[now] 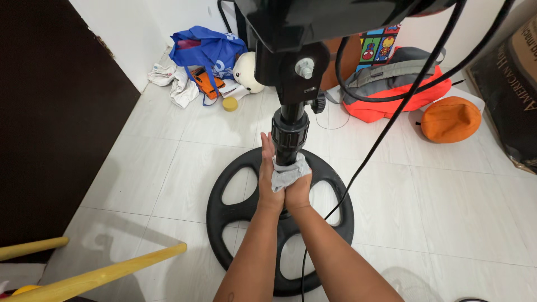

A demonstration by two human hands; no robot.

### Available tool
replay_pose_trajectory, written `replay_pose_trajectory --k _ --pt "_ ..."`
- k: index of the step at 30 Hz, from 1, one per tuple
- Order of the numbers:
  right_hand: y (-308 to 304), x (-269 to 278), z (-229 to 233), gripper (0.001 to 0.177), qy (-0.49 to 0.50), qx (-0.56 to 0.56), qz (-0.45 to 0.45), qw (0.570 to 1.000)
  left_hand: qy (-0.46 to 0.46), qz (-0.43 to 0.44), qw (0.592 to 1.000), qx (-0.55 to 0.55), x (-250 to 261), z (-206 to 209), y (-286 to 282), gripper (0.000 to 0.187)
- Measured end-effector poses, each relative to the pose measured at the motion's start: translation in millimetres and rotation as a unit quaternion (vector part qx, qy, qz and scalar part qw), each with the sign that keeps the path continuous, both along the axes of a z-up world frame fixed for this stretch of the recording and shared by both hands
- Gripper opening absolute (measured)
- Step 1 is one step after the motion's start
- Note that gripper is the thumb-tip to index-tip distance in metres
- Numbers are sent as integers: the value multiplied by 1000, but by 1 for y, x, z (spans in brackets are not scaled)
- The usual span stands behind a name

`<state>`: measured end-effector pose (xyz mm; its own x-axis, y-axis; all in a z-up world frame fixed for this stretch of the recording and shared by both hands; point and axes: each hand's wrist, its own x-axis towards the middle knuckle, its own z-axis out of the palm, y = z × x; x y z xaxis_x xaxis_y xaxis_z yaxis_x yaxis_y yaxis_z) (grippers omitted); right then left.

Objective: The person removes the front grille of a standing electric fan, then detaches the fan blades and the rear grille. They wipe the exposed motor housing and stand with a cloth. The fan remains disassembled at the end of the clip.

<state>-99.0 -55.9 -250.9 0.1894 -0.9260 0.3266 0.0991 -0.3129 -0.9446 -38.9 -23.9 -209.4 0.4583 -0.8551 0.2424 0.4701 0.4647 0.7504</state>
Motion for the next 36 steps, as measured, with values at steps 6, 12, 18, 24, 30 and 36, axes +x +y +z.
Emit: replay_pose_trajectory --k 6,12,18,24,30,36 --pt "0 0 -40 22 -163 135 69 975 -64 29 996 56 5 -47 0 72" --pt "-12 -4 -107 24 -103 227 67 966 -290 122 945 94 10 -138 -8 69" --pt "2 -18 -157 51 -165 398 130 893 -391 187 842 322 23 -225 12 80" --pt "18 -16 -93 50 -109 553 45 825 47 149 795 585 -15 -208 18 91" --pt "21 -4 44 49 -277 410 69 866 394 15 889 234 -13 -29 29 81" --pt "41 -28 173 29 -292 225 25 929 190 147 961 133 -45 167 51 83"
